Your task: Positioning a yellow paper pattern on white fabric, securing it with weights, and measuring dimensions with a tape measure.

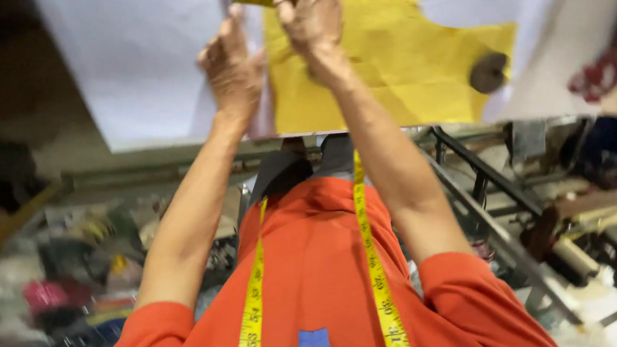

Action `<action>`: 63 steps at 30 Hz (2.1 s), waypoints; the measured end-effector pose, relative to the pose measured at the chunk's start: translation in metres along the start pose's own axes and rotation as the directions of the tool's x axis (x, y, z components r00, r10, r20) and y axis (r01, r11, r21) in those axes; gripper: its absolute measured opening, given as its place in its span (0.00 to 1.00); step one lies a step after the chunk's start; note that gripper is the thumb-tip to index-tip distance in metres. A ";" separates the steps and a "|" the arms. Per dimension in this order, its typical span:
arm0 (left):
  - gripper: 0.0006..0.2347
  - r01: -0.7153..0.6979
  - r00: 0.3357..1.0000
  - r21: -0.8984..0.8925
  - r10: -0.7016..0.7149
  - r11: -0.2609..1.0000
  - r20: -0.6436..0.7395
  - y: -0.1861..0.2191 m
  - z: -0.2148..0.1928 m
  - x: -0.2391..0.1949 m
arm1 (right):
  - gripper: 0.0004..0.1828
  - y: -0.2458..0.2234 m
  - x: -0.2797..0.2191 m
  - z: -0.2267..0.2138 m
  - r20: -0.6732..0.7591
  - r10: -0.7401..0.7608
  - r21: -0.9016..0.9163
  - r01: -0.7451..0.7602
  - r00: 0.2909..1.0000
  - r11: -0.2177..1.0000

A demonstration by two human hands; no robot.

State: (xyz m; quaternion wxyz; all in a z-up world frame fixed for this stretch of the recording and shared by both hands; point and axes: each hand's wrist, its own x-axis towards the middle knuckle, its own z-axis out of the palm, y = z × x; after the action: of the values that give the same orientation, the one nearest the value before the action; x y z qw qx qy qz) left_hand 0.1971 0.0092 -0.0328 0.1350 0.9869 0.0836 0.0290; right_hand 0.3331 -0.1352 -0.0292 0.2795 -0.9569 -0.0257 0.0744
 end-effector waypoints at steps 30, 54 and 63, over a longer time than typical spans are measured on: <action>0.26 -0.122 0.970 0.514 -0.006 0.849 0.241 0.069 -0.030 0.030 | 0.20 0.365 -0.077 -0.279 -0.082 0.122 0.039 -0.119 0.989 0.992; 0.23 -0.062 0.979 0.457 -0.035 0.887 0.200 0.084 -0.022 0.044 | 0.05 0.355 -0.077 -0.195 -0.447 0.117 -0.013 -0.137 0.887 0.990; 0.09 -0.018 0.999 0.213 0.007 0.977 0.050 0.083 -0.027 0.064 | 0.01 0.367 -0.074 -0.243 -0.367 0.160 0.142 -0.115 0.916 0.983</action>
State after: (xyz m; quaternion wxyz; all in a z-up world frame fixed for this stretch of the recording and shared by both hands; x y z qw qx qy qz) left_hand 0.2710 -0.0516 0.0182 0.0303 0.9966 0.0767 -0.0032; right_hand 0.3013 -0.5800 -0.0152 0.3291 -0.9346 0.1004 -0.0897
